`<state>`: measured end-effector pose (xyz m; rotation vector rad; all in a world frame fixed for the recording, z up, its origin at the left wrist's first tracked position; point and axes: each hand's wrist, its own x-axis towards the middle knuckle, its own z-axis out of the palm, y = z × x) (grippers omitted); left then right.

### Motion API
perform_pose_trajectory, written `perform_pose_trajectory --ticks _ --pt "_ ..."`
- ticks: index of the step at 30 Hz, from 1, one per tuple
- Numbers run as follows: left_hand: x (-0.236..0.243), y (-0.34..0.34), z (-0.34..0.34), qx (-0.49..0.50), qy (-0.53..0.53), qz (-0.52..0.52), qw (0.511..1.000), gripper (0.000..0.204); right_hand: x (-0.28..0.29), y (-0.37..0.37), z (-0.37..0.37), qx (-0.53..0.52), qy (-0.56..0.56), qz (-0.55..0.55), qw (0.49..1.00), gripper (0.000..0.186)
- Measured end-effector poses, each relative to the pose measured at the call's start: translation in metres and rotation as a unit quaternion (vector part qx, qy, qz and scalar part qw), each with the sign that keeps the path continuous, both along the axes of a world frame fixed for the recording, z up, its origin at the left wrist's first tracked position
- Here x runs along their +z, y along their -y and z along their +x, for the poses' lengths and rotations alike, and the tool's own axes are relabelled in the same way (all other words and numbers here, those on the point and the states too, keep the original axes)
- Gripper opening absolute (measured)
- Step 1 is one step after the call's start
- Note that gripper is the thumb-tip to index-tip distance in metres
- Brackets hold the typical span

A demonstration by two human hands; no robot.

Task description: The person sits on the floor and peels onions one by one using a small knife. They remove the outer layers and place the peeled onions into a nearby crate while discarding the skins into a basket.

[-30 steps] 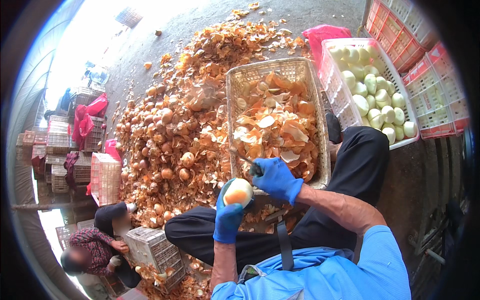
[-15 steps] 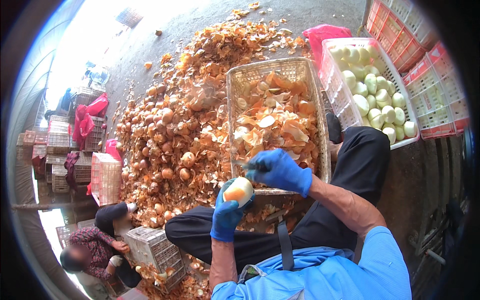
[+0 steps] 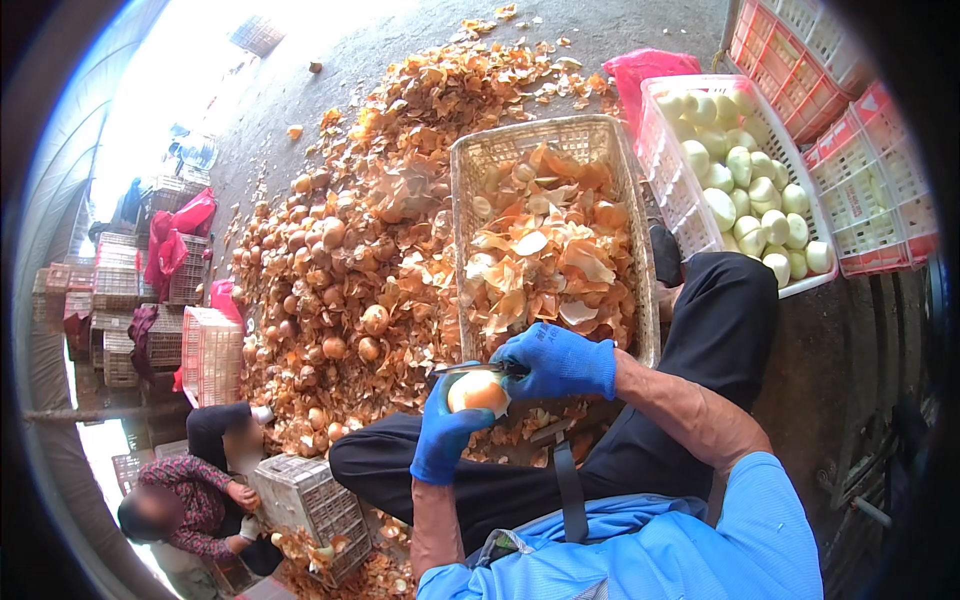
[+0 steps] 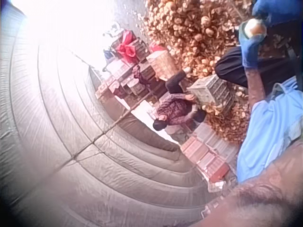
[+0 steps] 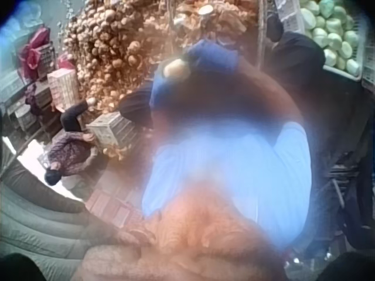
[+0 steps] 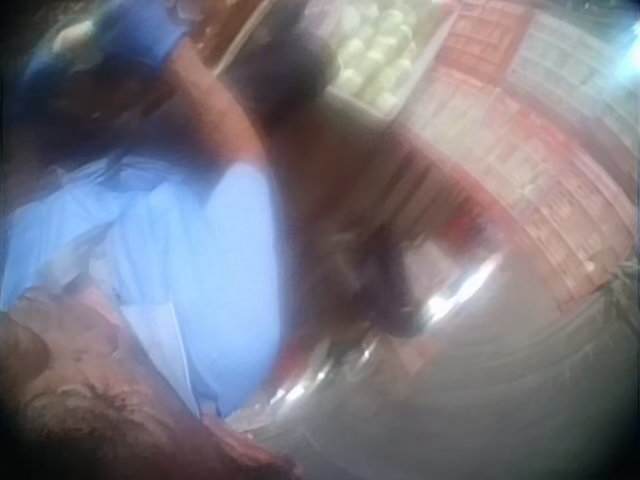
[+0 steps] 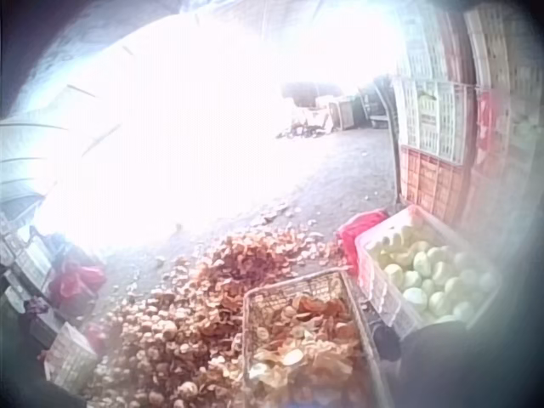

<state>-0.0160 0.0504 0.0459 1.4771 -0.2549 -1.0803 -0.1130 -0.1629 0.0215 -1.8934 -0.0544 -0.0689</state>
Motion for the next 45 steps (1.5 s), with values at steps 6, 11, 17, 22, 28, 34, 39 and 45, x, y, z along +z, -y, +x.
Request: perform_pose_trajectory --ticks 6,11,17,22,28,34,39,45 --pt "-0.001 0.003 0.001 -0.007 0.041 0.009 0.999 0.07 -0.008 -0.012 0.001 -0.063 0.017 -0.017 0.998 0.013" --pt "-0.011 0.003 -0.002 -0.001 0.079 0.029 0.996 0.075 -0.01 -0.024 0.001 -0.15 -0.01 -0.031 0.988 0.011" --pt "-0.012 0.0 -0.006 0.007 0.062 -0.007 0.998 0.084 -0.013 -0.007 0.008 -0.245 -0.103 0.017 0.964 0.013" --pt "-0.016 -0.007 -0.003 0.074 -0.074 -0.1 0.99 0.085 -0.008 0.011 0.011 -0.369 0.018 -0.12 0.922 0.011" --pt "-0.012 0.0 -0.003 0.115 -0.142 -0.126 0.975 0.086 -0.012 0.0 0.006 -0.119 -0.141 0.342 0.922 0.026" --pt "-0.019 -0.003 0.001 0.076 -0.084 -0.124 0.986 0.084 -0.006 -0.009 0.001 -0.095 -0.182 0.242 0.948 0.034" --pt "-0.015 -0.005 0.004 0.029 0.008 -0.076 0.997 0.085 0.0 -0.004 0.003 -0.065 -0.217 0.327 0.917 0.034" --pt "-0.009 0.005 -0.005 0.052 -0.004 -0.047 0.998 0.084 -0.011 -0.002 0.003 -0.048 -0.193 0.314 0.928 0.027"
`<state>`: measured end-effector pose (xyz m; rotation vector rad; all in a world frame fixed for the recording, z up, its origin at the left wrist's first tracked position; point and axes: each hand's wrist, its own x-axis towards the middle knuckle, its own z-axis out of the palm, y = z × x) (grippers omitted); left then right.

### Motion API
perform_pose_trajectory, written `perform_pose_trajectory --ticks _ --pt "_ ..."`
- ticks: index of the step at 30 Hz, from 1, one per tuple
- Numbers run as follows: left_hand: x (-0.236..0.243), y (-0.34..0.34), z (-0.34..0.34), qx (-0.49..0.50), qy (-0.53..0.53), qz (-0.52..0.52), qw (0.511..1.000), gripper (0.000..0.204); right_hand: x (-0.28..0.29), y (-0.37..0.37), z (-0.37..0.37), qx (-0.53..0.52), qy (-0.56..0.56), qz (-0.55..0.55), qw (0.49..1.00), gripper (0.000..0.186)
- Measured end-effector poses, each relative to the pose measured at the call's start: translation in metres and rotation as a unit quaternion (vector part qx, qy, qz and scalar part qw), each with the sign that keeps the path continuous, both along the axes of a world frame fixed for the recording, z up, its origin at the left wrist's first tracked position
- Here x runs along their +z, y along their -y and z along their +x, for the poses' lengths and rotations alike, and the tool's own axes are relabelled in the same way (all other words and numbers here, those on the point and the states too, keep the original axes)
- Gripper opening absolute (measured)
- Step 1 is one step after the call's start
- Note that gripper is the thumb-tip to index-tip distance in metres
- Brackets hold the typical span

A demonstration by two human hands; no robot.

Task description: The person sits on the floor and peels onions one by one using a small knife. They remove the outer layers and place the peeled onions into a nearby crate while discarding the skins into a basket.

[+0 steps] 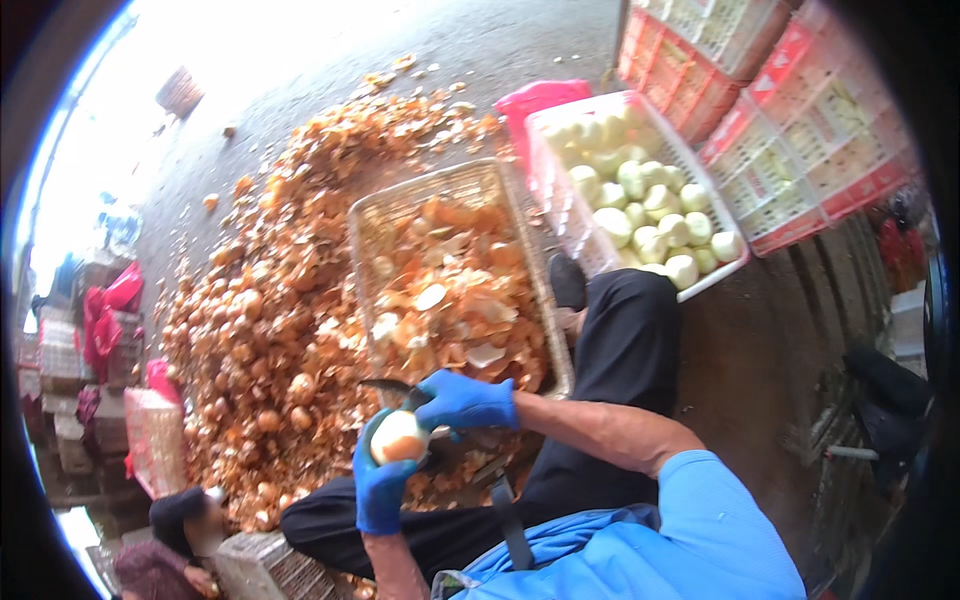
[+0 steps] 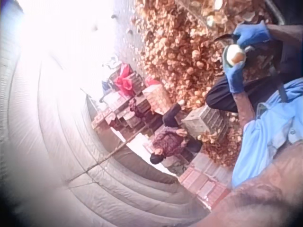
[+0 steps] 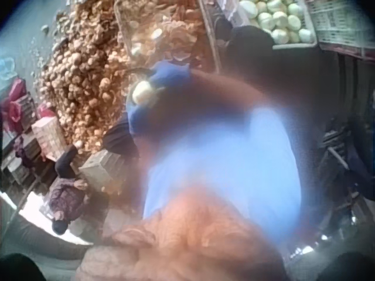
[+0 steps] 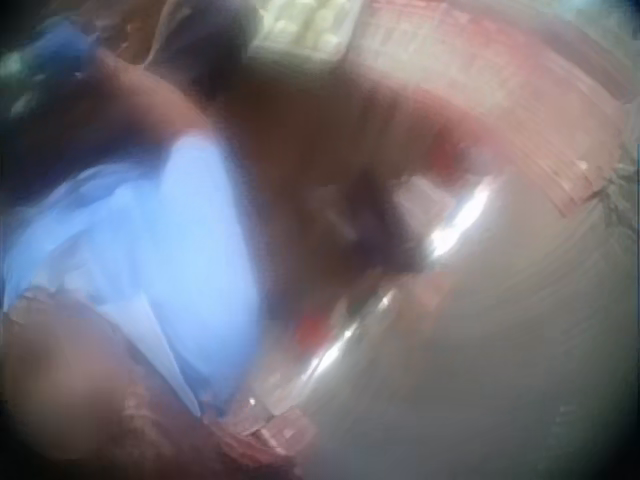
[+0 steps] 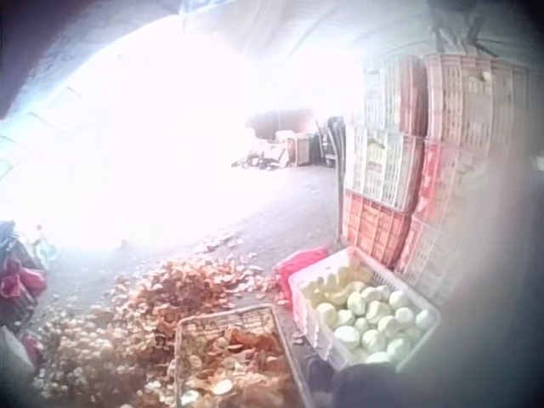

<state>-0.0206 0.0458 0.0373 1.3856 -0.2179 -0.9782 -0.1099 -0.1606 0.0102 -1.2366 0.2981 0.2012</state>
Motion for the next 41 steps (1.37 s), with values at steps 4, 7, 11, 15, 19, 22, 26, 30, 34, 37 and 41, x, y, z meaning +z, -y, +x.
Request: perform_pose_trajectory --ticks 4,7,11,15,19,22,26,30,34,37,41 --pt "-0.005 0.0 -0.004 0.006 -0.02 -0.008 1.0 0.084 -0.003 0.004 -0.003 0.03 -0.018 0.029 0.999 0.035" --pt "0.004 0.006 -0.007 0.007 0.007 0.013 1.0 0.084 -0.011 0.003 -0.001 0.015 0.004 0.03 0.999 0.036" --pt "0.013 0.011 -0.008 0.0 0.055 0.029 0.998 0.078 0.001 0.008 -0.001 0.012 -0.016 0.047 0.999 0.035" --pt "0.015 0.012 -0.006 0.006 0.063 0.033 0.997 0.081 0.01 0.004 0.004 -0.002 0.007 0.034 0.999 0.026" --pt "0.011 0.004 0.001 0.001 0.072 0.048 0.996 0.082 0.008 -0.001 0.015 0.008 0.002 -0.037 0.999 0.019" --pt "0.007 -0.002 0.004 0.013 0.055 0.021 0.998 0.079 0.003 -0.012 0.025 -0.019 0.009 -0.105 0.994 0.018" --pt "0.014 -0.004 0.004 0.05 0.008 -0.01 0.999 0.077 0.009 -0.016 0.028 -0.045 -0.008 -0.059 0.997 0.019" --pt "0.02 0.003 0.007 0.087 -0.03 -0.081 0.992 0.076 0.015 -0.015 0.038 -0.08 0.008 -0.07 0.994 0.017" --pt "-0.004 -0.004 0.018 0.076 -0.063 -0.143 0.985 0.073 0.02 -0.006 0.036 -0.106 -0.032 0.059 0.992 0.017" --pt "-0.009 -0.004 0.018 0.064 -0.054 -0.161 0.983 0.075 0.014 0.0 0.031 -0.074 -0.011 0.082 0.994 0.017" --pt "-0.012 -0.003 0.02 0.054 -0.03 -0.165 0.984 0.081 0.001 0.0 0.031 -0.067 0.02 0.105 0.992 0.015"
